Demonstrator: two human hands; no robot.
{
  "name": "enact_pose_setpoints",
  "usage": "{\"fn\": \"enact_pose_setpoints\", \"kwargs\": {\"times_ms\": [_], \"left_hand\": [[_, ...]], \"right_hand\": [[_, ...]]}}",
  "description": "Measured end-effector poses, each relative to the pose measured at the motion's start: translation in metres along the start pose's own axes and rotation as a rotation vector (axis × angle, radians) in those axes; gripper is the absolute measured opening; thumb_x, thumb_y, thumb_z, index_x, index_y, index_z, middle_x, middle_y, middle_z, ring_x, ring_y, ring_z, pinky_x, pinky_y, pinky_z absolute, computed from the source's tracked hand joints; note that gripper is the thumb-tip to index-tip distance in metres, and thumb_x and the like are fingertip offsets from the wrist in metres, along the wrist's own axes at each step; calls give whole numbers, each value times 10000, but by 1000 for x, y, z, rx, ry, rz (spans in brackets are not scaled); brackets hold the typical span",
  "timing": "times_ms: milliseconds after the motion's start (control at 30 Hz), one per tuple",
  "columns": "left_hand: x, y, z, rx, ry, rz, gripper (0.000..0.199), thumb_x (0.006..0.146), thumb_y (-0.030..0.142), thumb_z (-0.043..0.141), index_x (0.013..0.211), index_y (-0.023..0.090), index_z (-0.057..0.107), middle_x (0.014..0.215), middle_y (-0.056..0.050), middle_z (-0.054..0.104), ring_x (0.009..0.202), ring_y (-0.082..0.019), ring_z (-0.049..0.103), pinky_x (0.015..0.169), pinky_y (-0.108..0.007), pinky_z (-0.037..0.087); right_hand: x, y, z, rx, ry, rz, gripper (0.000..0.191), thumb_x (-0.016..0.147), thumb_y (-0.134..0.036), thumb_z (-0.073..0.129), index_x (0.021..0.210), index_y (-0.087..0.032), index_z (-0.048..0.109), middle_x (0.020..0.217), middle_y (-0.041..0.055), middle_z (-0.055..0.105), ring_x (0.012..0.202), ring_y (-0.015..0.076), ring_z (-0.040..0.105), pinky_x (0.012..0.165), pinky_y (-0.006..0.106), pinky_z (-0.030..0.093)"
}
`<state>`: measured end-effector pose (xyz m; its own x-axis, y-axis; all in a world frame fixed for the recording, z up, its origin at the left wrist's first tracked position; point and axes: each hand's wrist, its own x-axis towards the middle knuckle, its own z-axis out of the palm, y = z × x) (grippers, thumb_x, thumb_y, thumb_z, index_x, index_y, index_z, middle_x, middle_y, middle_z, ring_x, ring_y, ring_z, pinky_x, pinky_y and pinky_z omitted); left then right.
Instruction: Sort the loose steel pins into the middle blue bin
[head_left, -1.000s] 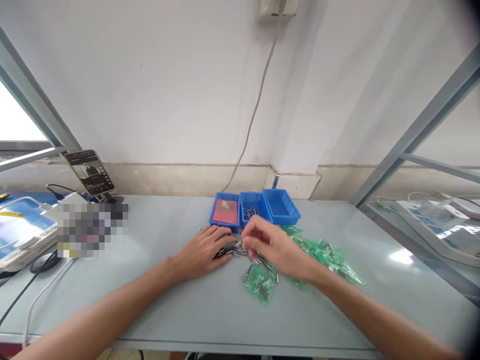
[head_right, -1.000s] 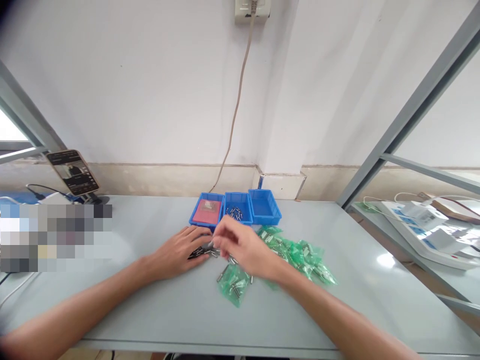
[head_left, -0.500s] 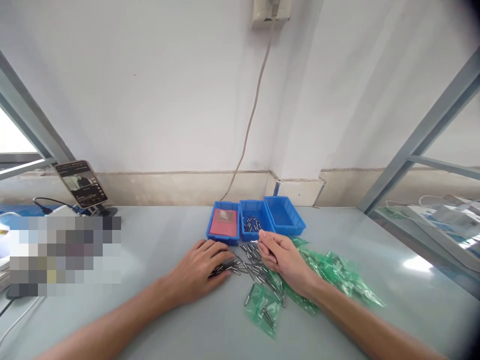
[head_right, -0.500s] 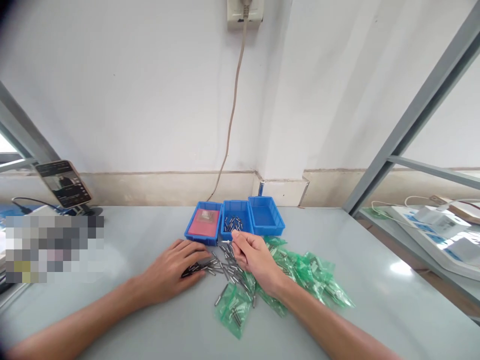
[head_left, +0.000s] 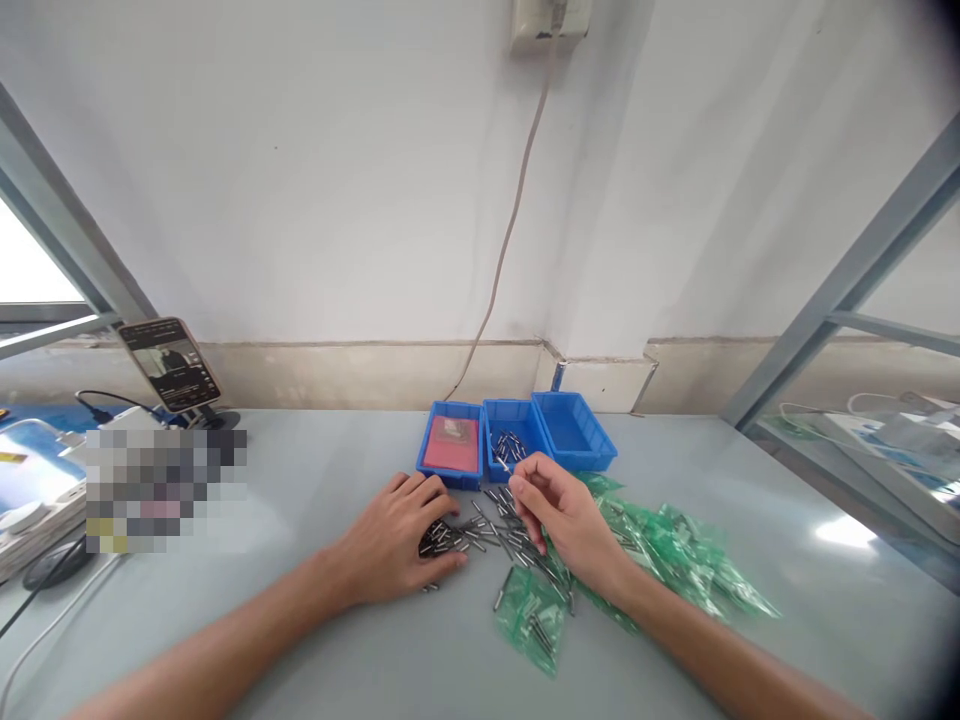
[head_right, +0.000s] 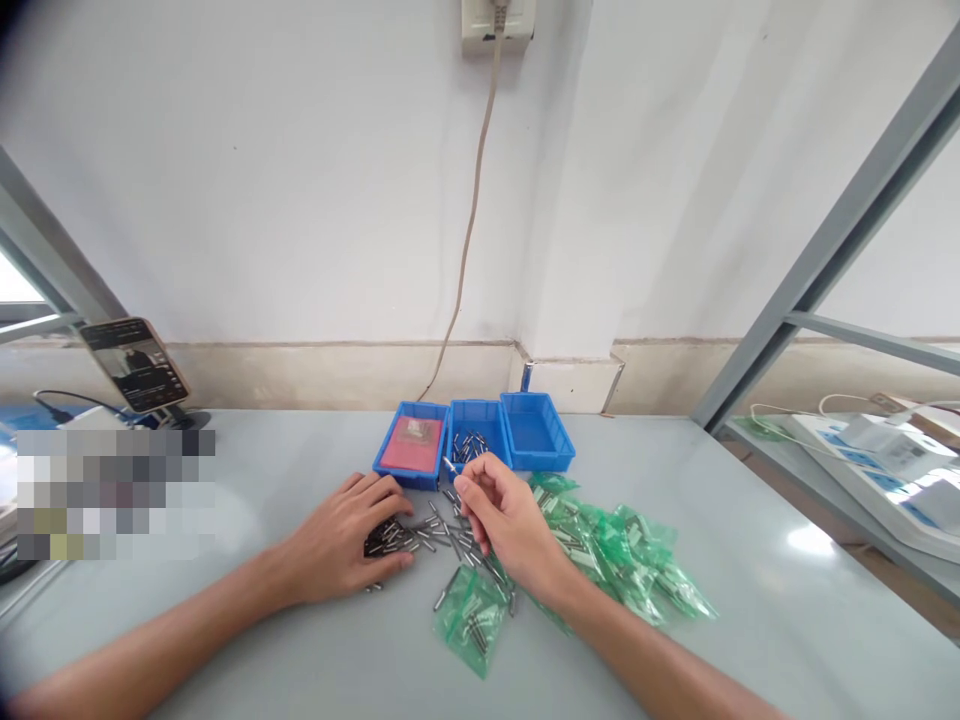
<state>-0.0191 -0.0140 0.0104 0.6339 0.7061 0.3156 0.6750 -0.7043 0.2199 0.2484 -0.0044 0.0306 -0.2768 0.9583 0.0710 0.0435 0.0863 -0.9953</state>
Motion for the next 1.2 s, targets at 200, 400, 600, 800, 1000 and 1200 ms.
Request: {"fn": "enact_pose_setpoints", "kwargs": {"times_ms": [200, 400, 600, 800, 1000, 1200], "left_hand": [[1, -4, 7, -16, 18, -28, 214, 1092, 433, 609, 1076, 221, 633, 1076, -51, 662, 965, -245, 596, 884, -395, 460], [1, -5, -5, -67, -26, 71, 349, 1072, 564, 598, 1170, 234, 652, 1115, -70, 666, 959, -252, 605, 885, -397, 475], [1, -6, -9, -75, -88, 140, 605, 914, 714, 745, 1246, 224, 622, 1174, -86, 661, 1036, -290, 618, 928, -429, 476], [2, -4, -2, -92, -64, 66, 238, 1107, 446, 578, 1200, 233, 625, 1162, -72, 681, 1048, -265, 613, 929, -416, 466], [2, -4, -8, -149, -119, 131, 681, 920, 701, 738, 1397, 251, 558, 1281, -91, 666, 1127, -310, 609, 1015, -467, 465], [1, -1, -5, -97, -97, 111, 572, 993, 608, 705, 1398, 240, 541, 1289, -94, 661, 1150, -306, 608, 1007, -455, 461]], "right_hand": [[2, -4, -1, 170, 48, 94, 459, 977, -653, 685, 871, -222, 566, 714, -70, 522, 463, 57, 412, 398, 180, 342], [2, -1, 2, 108, 79, -4, 587, 1032, -629, 605, 1488, -275, 496, 1113, 59, 704, 676, 177, 669, 504, 310, 569], [-9, 13, 0, -778, -82, -412, 227, 1065, -386, 655, 1249, -254, 680, 1120, 83, 698, 1021, 285, 644, 900, 452, 554], [-11, 14, 4, -1131, -210, -417, 238, 1023, -333, 758, 1236, -250, 692, 1154, 71, 676, 1044, 299, 589, 898, 448, 501], [-8, 19, 3, -1132, -199, -399, 42, 1078, -235, 669, 1036, -241, 672, 1069, 37, 680, 995, 264, 582, 860, 404, 462], [-6, 20, 2, -1073, -196, -394, 130, 1107, -210, 605, 993, -236, 660, 1041, 27, 671, 977, 250, 576, 864, 403, 451]]}}
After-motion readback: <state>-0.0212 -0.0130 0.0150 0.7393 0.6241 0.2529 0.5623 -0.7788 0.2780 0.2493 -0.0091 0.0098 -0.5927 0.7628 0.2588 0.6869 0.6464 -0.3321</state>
